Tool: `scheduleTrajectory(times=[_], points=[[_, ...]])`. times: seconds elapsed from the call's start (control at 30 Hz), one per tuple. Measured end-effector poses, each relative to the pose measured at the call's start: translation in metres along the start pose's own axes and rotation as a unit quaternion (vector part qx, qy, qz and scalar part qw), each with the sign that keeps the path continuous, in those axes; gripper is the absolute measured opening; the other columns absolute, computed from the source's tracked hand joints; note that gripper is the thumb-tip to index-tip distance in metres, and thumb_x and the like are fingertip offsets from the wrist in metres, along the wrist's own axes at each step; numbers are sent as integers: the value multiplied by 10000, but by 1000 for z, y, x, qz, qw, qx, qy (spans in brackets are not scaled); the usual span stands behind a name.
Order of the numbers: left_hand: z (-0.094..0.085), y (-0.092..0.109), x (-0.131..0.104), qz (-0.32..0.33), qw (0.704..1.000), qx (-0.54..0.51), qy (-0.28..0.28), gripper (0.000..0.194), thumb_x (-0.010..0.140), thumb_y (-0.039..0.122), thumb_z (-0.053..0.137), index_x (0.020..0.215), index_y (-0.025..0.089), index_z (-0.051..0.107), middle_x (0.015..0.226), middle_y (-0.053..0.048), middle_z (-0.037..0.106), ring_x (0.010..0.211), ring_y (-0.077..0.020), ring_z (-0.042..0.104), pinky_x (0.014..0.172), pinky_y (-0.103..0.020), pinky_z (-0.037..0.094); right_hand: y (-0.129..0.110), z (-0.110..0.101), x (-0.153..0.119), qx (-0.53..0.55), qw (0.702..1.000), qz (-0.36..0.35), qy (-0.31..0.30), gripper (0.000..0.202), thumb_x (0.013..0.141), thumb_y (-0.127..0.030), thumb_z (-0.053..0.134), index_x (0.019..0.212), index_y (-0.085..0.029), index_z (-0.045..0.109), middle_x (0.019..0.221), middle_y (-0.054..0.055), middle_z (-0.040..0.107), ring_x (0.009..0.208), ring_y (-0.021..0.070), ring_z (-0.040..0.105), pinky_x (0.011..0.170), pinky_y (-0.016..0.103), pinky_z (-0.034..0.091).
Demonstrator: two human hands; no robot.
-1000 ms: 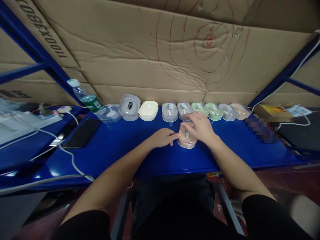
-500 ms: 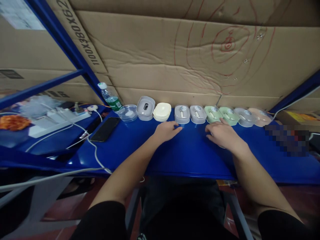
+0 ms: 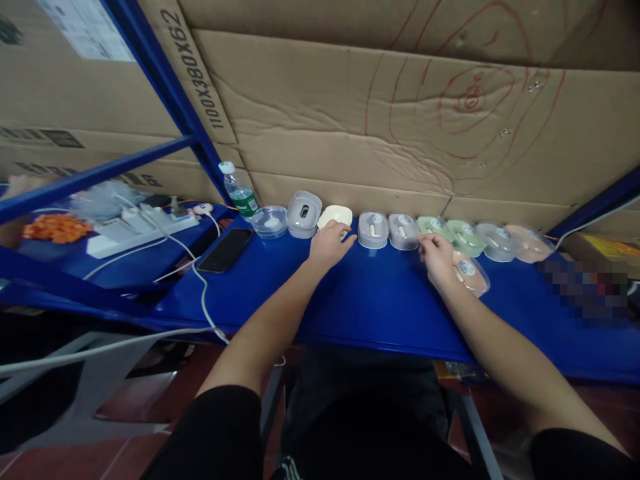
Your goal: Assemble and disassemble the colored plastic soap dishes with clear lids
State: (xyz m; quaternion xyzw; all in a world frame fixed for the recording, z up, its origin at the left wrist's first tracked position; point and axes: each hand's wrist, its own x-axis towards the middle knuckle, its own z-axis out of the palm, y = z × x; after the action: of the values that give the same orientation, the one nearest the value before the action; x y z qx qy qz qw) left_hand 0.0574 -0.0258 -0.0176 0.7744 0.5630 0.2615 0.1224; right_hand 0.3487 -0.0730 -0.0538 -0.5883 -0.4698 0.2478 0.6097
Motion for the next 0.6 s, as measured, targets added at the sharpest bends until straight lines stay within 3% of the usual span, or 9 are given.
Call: scheduleTrajectory(times=[0.07,0.17,0.5,0.6], points=[[0,-8,4,-7,1000,12,16,332,1006,441,669,1283,265,719,1412,-81,645,1228,-260,667,1024,-370,529,3,-9,11,61,997,25,28,333,767,-498,731,713,-274,491,546,-69,484,445,113,375,410,256,292],[0,-19,8,-20,999,34,-7,358,987,420,694,1310,268,702,1470,-90,584,1246,-285,661,1033,-396,537,5,-22,24,87,995,24,47,368,718,-529,747,703,-276,480,504,-82,443,407,97,318,380,245,247],[-1,-30,11,-30,996,74,-29,286,1000,304,624,1269,231,685,1445,-111,597,1171,-302,685,989,-439,549,18,-53,49,119,988,-15,101,343,659,-471,835,654,-235,586,497,-53,506,421,83,364,381,222,217],[-1,-31,12,-28,997,61,-26,238,997,284,620,1219,235,692,1446,-107,599,1210,-299,676,1002,-429,545,20,-59,55,139,987,2,77,396,667,-513,856,684,-237,572,510,-64,508,408,77,357,382,220,205]])
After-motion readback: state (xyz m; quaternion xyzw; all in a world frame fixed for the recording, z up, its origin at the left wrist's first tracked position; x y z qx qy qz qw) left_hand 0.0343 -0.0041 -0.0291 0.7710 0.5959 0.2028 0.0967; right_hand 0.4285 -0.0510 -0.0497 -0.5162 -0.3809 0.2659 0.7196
